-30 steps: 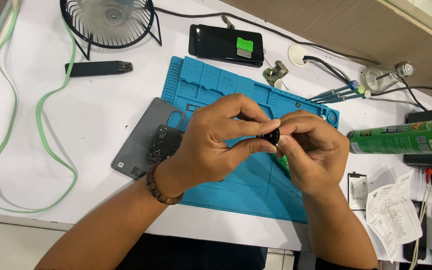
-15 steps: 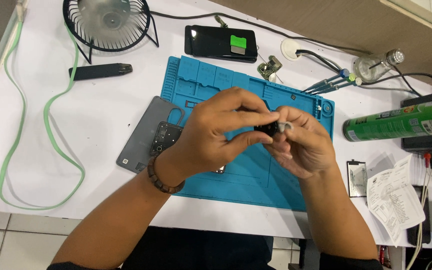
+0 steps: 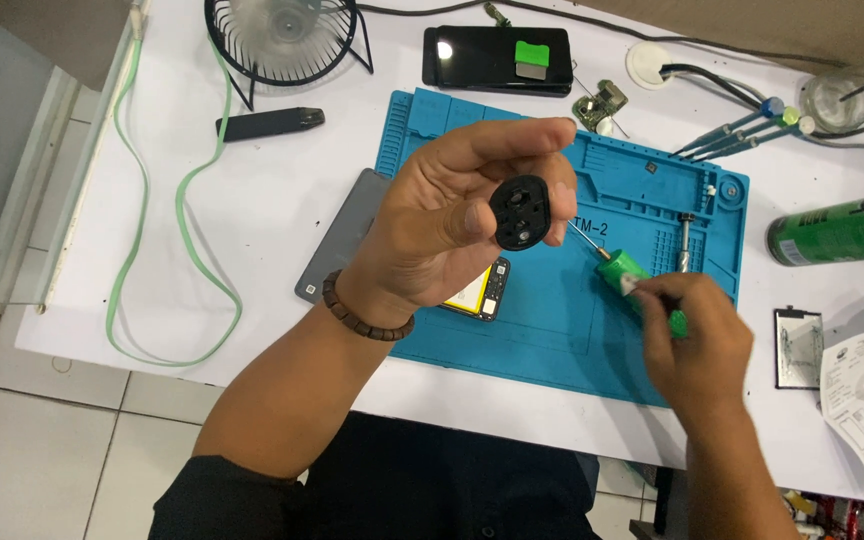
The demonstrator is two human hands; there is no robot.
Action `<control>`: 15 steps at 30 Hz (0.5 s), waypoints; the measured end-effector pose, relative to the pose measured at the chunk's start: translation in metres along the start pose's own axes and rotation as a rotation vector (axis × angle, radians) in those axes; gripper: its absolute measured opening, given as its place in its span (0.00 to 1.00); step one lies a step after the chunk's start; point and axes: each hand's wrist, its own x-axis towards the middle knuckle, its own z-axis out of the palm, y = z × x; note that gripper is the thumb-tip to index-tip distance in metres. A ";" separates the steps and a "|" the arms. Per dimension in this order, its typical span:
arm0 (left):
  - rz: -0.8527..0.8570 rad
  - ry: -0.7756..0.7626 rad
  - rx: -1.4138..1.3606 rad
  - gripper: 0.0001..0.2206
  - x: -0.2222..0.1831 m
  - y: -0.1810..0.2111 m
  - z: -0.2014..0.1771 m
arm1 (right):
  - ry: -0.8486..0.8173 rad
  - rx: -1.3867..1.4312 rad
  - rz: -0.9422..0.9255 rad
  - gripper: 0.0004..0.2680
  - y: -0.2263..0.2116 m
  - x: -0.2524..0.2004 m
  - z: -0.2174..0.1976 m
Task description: A person cleans a small camera component with a spray and then installs it into a mobile phone before testing the device.
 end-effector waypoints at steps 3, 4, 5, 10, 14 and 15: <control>-0.002 -0.031 0.016 0.24 0.001 -0.005 0.006 | 0.096 -0.093 0.055 0.02 0.020 0.004 -0.012; -0.008 -0.040 0.034 0.23 0.001 -0.005 0.010 | 0.086 -0.144 0.024 0.03 0.026 0.007 -0.014; -0.011 -0.050 0.054 0.22 0.002 -0.005 0.013 | 0.077 -0.193 -0.010 0.04 0.033 0.012 -0.015; 0.024 -0.107 0.129 0.14 0.011 0.003 0.033 | 0.072 -0.475 -0.046 0.07 0.007 0.021 -0.034; 0.023 -0.160 0.249 0.12 0.020 0.004 0.045 | 0.123 0.642 0.125 0.16 -0.064 0.031 -0.043; 0.011 -0.165 0.236 0.12 0.022 0.003 0.047 | 0.132 0.637 0.140 0.16 -0.069 0.028 -0.042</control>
